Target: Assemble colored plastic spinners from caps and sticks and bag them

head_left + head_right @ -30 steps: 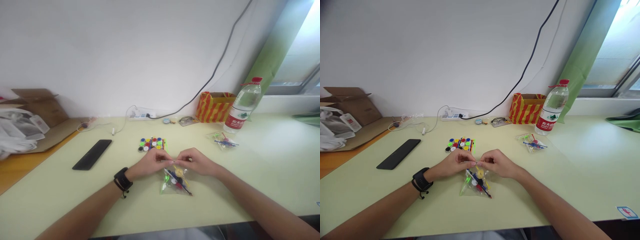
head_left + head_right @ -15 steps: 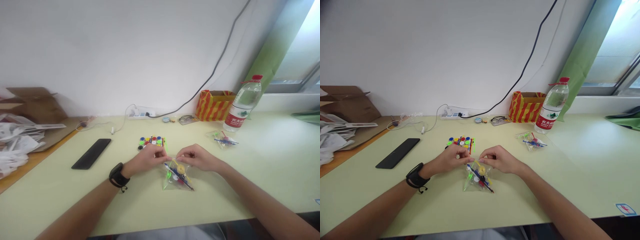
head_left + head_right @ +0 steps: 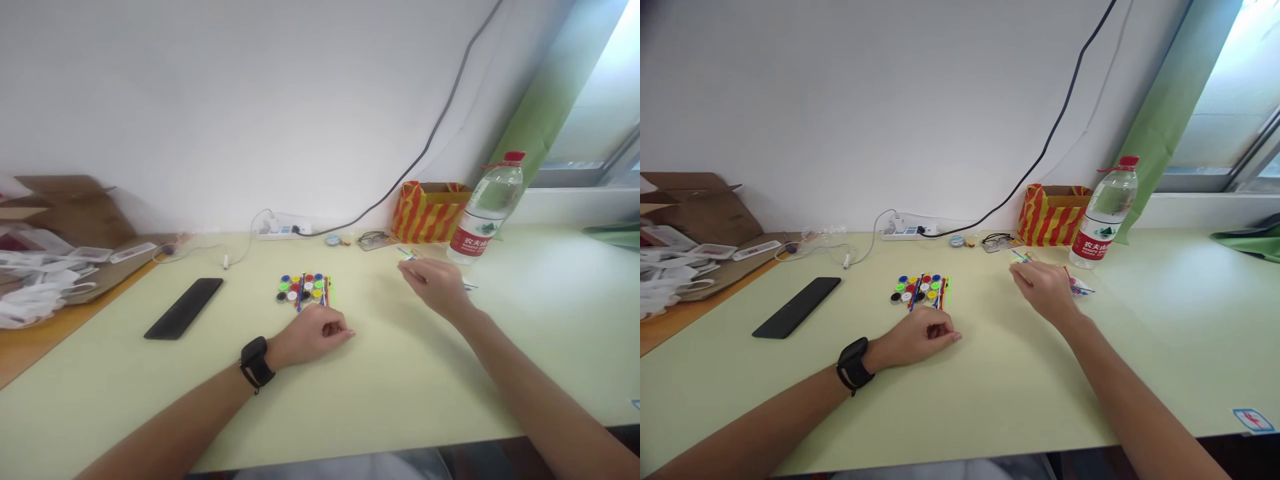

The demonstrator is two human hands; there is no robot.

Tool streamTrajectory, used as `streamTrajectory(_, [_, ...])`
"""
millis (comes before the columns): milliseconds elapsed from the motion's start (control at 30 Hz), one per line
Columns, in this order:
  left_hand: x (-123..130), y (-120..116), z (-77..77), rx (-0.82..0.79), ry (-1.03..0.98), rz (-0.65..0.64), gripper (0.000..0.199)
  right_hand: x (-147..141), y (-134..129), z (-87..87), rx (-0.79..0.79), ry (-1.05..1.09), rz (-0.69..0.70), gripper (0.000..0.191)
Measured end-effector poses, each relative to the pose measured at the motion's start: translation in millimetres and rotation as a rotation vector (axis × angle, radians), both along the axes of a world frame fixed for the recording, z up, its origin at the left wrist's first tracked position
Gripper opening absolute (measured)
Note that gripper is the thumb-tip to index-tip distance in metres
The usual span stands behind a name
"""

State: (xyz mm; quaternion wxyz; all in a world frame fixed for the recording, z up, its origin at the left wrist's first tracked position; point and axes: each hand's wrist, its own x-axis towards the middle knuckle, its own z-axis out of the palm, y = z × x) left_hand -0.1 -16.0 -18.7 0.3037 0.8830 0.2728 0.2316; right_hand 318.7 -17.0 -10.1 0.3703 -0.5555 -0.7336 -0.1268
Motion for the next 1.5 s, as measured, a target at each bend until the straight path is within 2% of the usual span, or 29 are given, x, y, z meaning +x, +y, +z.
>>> streamTrajectory(100, [0,-2,0.6,0.016,0.012,0.016,0.032,-12,7,-12.3,-0.264,-0.283,0.069,0.030])
streamTrajectory(167, [-2,-2,1.5,0.034,-0.007,0.066,0.034,-20,8,-15.3,-0.387,-0.356,0.108,0.028])
streamTrajectory(267, [-4,0,2.7,0.069,-0.047,0.124,0.033,-22,9,-13.9,-0.459,-0.295,0.064,0.021])
streamTrajectory(367, [-4,1,3.2,0.077,-0.053,0.134,0.032,-12,12,-12.5,-0.503,-0.209,0.004,0.028])
streamTrajectory(500, [-4,1,2.9,0.072,-0.041,0.117,0.031,4,22,-18.0,-0.496,-0.202,-0.088,0.042])
streamTrajectory(700, [-4,1,2.3,0.071,-0.018,0.091,0.031,18,35,-30.4,-0.487,-0.259,-0.167,0.026])
streamTrajectory(967, [-5,1,0.4,0.051,-0.003,0.080,0.031,29,36,-37.1,-0.473,-0.315,-0.200,0.031])
streamTrajectory(1133, [-5,3,0.8,0.114,-0.059,0.095,0.026,19,32,-40.4,-0.343,-0.324,-0.192,0.033])
streamTrajectory(1233, [-10,14,4.3,0.242,-0.153,0.208,0.014,-2,24,-40.8,-0.257,-0.302,-0.100,0.035])
streamTrajectory(1300, [-16,25,6.4,0.322,-0.171,0.297,0.008,-21,16,-39.9,-0.253,-0.264,0.053,0.036])
streamTrajectory(1400, [-25,39,6.0,0.395,-0.123,0.387,0.024,-49,1,-36.5,-0.334,-0.166,0.288,0.041])
streamTrajectory(1500, [-28,45,1.7,0.422,-0.046,0.406,0.030,-68,-8,-31.9,-0.389,-0.117,0.395,0.045])
